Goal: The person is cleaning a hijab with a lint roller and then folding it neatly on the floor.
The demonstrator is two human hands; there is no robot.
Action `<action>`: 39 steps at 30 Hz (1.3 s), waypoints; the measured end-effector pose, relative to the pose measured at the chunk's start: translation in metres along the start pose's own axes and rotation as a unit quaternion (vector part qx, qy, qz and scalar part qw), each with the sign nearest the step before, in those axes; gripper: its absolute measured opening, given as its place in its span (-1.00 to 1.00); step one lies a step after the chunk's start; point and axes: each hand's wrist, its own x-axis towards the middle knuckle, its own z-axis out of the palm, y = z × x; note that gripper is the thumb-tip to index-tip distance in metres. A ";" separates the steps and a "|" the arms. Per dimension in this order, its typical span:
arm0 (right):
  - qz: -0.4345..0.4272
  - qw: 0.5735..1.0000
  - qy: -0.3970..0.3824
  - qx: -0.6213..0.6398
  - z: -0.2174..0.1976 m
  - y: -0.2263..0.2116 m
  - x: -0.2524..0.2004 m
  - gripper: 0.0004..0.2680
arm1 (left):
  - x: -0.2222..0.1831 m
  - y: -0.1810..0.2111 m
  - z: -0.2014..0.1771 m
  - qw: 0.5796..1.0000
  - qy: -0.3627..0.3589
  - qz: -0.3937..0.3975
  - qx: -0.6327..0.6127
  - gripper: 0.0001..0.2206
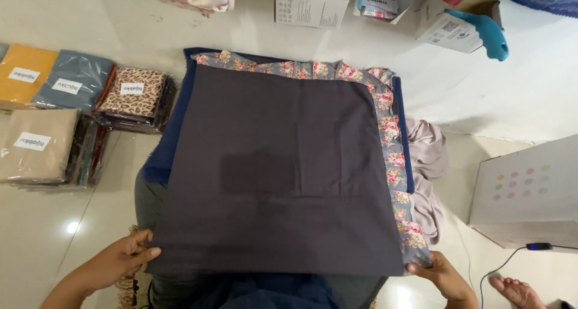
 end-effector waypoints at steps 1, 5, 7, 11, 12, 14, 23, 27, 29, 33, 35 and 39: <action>0.046 0.998 0.023 -0.038 0.004 0.000 0.002 -0.85 | -0.002 0.005 0.007 0.999 0.018 -0.001 0.036 -0.81; 0.115 0.988 0.061 -0.088 0.032 -0.022 0.003 -0.81 | 0.018 -0.004 0.016 0.989 0.057 -0.079 0.111 -0.78; 0.128 0.975 0.086 -0.163 0.043 -0.036 -0.004 -0.76 | 0.017 -0.004 0.016 0.973 0.080 -0.106 0.187 -0.79; 0.106 0.899 0.177 -0.385 0.069 -0.091 0.003 -0.58 | -0.003 0.055 0.029 0.901 0.105 -0.168 0.385 -0.60; -0.023 0.898 0.243 -0.367 0.090 -0.115 0.003 -0.63 | 0.001 0.063 0.039 0.874 0.251 0.020 0.416 -0.57; -0.150 0.877 0.308 -0.338 0.147 -0.158 0.016 -0.67 | 0.005 0.102 0.073 0.794 0.388 0.204 0.420 -0.54; -0.465 0.664 0.102 -0.577 0.297 -0.182 0.125 -0.58 | 0.092 0.192 0.171 0.642 0.410 0.486 0.428 -0.56; -0.383 0.697 0.277 -0.540 0.194 -0.172 0.132 -0.57 | 0.099 0.150 0.089 0.590 0.547 0.320 0.500 -0.49; -0.301 0.653 0.355 -0.598 0.153 -0.151 0.158 -0.53 | 0.125 0.122 0.052 0.566 0.597 0.227 0.521 -0.45; -0.304 0.700 0.303 -0.570 0.206 -0.203 0.150 -0.52 | 0.125 0.166 0.065 0.603 0.563 0.248 0.508 -0.45; -0.463 0.660 0.273 -0.526 0.259 -0.233 0.156 -0.61 | 0.120 0.220 0.106 0.537 0.585 0.336 0.506 -0.48; -0.491 0.648 0.116 -0.571 0.295 -0.217 0.206 -0.56 | 0.162 0.247 0.138 0.545 0.470 0.514 0.467 -0.57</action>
